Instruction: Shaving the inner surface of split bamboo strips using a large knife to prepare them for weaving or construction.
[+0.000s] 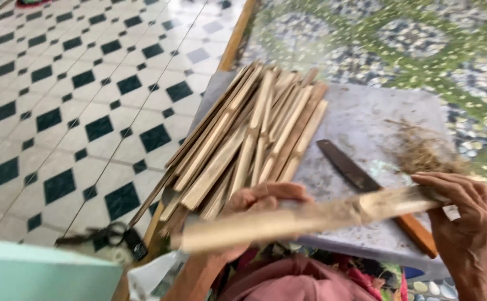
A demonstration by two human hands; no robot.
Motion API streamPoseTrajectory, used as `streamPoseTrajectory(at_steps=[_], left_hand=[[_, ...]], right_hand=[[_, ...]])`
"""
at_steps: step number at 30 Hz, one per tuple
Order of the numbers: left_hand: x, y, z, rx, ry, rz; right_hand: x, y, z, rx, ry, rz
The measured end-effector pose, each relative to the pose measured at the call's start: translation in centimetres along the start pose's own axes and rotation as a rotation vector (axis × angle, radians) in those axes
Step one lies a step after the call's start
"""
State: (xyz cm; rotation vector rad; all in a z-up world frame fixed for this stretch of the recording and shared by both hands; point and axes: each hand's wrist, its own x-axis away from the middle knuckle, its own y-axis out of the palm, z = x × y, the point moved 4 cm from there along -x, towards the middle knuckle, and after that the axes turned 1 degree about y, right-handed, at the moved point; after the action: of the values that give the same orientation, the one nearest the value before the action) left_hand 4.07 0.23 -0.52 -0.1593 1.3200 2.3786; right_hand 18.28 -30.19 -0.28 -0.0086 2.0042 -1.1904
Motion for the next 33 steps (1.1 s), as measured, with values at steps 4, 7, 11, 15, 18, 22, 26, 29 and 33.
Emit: streamPoseTrajectory(at_steps=[4,7,11,15,18,22,26,29,33], left_hand=[[-1.0,1.0,-2.3,0.141,-0.081,-0.135],[-0.9,4.1,-2.0,0.47,-0.238,0.102],[-1.0,4.9,-2.4,0.205,-0.524,0.165],[-1.1,3.2,-2.5,0.054,-0.476,0.273],[-0.9,-1.0,-2.5,-0.125,-0.297,0.199],[0.0,-2.6,-1.7,-0.241,-0.166,0.334],[0.3,-4.4,-1.7,-0.321,0.042,0.45],[0.6,-4.0,-1.9,-0.284,0.017,0.552],[0.8,-4.3,-2.8,-0.286,-0.089,0.58]], right_hand=[[-2.1,-1.0,0.5,-0.049,0.013,0.028],[-4.4,-1.2,1.6,-0.065,-0.043,0.034],[-7.2,1.6,2.9,-0.055,-0.247,0.023],[-8.7,0.6,-0.2,-0.121,-0.055,0.109],[-7.0,3.8,1.6,-0.239,0.313,0.017],[-1.9,10.2,3.3,-0.167,0.359,-0.433],[-0.5,13.3,5.7,-0.001,0.317,-0.549],[-0.9,13.2,5.2,0.006,0.364,-0.585],[-0.8,14.1,5.3,-0.018,0.386,-0.556]])
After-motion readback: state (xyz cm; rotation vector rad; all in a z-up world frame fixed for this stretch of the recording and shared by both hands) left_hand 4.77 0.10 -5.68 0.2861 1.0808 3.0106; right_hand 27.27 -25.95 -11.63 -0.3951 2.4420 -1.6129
